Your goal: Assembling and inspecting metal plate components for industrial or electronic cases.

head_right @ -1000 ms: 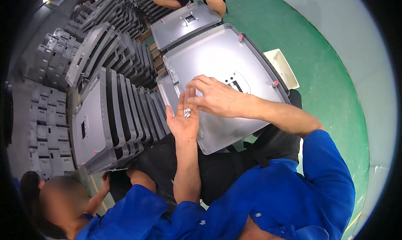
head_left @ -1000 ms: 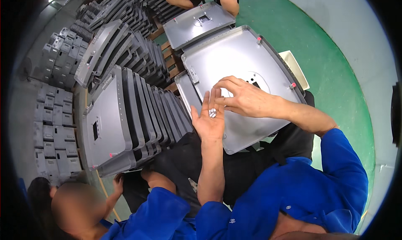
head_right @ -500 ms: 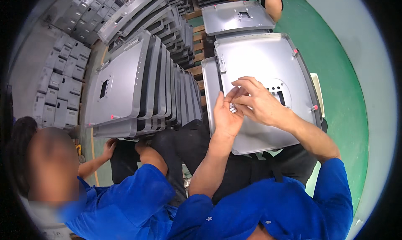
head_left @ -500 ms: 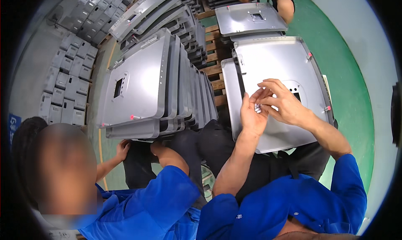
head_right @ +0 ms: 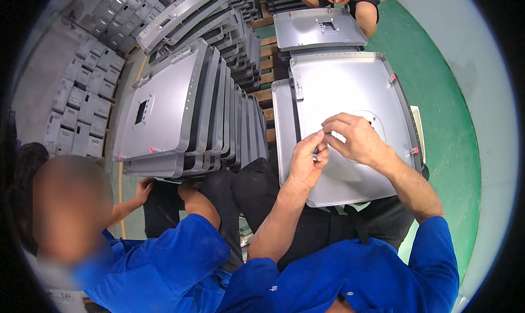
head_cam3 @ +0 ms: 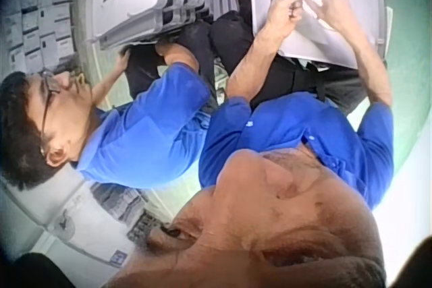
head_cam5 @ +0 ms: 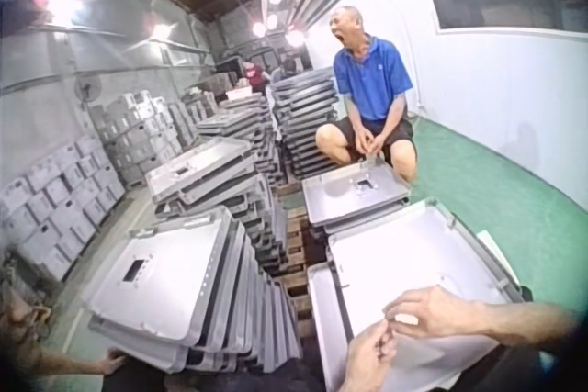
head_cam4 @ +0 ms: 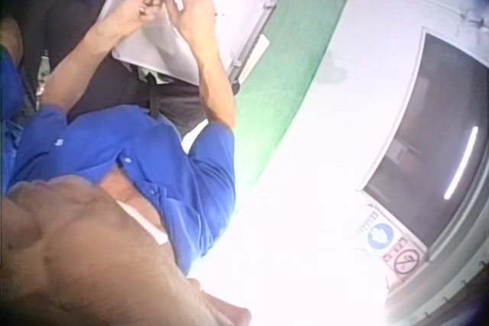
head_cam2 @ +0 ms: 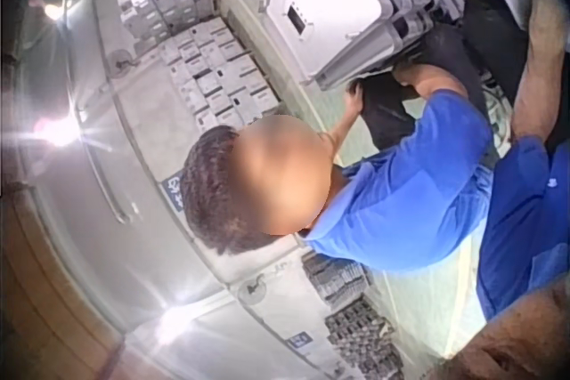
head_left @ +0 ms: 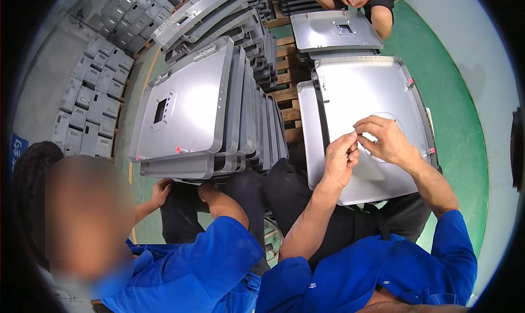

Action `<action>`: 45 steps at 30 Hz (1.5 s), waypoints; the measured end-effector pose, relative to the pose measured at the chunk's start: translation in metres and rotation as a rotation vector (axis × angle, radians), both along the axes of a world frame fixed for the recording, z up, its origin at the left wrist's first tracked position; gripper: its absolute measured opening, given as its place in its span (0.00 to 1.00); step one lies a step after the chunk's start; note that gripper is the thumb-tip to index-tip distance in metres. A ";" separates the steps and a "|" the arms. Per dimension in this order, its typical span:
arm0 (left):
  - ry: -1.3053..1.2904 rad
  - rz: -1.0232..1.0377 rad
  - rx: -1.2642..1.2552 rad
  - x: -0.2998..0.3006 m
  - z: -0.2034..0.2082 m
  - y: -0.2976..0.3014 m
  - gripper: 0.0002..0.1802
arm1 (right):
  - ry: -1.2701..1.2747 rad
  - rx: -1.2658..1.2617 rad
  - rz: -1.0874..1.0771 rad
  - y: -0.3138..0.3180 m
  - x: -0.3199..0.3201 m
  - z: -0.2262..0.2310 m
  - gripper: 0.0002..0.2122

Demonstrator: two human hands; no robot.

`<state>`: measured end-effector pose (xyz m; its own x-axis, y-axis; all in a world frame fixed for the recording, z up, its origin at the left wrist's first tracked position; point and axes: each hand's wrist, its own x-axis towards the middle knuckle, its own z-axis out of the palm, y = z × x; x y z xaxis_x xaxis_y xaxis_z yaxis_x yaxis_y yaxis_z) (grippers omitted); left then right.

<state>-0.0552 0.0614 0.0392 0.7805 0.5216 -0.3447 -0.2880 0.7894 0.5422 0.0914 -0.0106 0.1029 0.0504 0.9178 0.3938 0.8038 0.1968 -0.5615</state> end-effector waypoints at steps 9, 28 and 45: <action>-0.025 -0.077 0.065 -0.008 0.012 0.002 0.11 | 0.464 -0.302 0.078 0.003 0.018 0.009 0.08; -0.004 0.207 -0.054 -0.007 0.012 0.016 0.19 | 0.442 -0.184 -0.276 0.123 0.059 -0.056 0.08; -0.049 0.191 -0.061 -0.013 0.015 0.018 0.19 | 0.317 -0.231 -0.295 0.163 0.052 -0.080 0.09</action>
<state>-0.0684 0.0798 0.0545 0.6860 0.6412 -0.3439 -0.4606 0.7486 0.4770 0.1437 0.1520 0.0226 0.4062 0.9077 0.1049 0.5889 -0.1723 -0.7897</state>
